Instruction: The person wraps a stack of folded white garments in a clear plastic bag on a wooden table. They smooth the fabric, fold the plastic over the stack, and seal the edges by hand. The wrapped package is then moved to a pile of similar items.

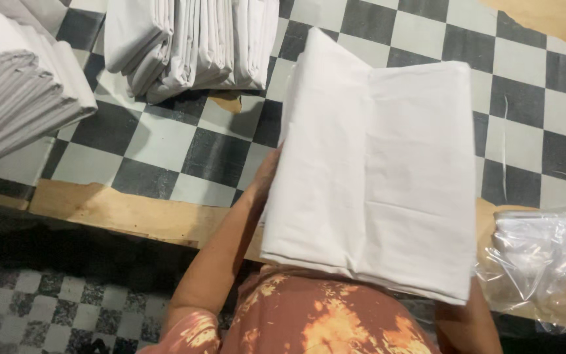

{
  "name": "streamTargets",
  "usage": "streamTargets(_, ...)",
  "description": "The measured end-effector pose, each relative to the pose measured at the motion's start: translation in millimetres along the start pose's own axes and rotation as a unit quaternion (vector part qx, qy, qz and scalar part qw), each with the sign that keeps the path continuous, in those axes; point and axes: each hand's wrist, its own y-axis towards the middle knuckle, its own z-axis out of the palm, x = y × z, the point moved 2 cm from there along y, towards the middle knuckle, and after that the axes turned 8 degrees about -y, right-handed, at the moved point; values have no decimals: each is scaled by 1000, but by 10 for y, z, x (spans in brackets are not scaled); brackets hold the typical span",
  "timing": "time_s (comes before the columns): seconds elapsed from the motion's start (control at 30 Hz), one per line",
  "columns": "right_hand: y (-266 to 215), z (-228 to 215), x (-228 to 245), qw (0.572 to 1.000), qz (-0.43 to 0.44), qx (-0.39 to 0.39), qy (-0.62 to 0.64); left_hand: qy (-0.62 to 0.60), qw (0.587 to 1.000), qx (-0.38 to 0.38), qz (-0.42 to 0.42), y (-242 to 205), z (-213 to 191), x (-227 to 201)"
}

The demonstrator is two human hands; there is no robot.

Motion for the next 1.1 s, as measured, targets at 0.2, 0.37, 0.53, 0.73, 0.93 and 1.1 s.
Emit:
streamTargets(0.2, -454, 449, 53, 994, -51, -15, -99, 21, 994, -41, -97, -283, -803, 377)
streamTargets(0.37, -1239, 654, 726, 908, -265, -143, -292, 275, 931, -230, 64, -330, -1059, 83)
streamTargets(0.53, -1953, 1445, 1562, 738, -494, -194, -417, 615, 727, -117, 283, -359, -197, -189)
streamTargets(0.73, -1317, 1945, 1698, 818, -360, -174, -413, 759, 638, -49, 122, -141, 116, -112)
streamTargets(0.93, -1316, 1757, 1268, 769, -402, -182, -462, 748, 633, -46, 196, -79, -96, 2)
streamTargets(1.1, -2065, 1441, 489, 791, -424, -194, -395, 753, 640, -23, 150, -140, -16, -54)
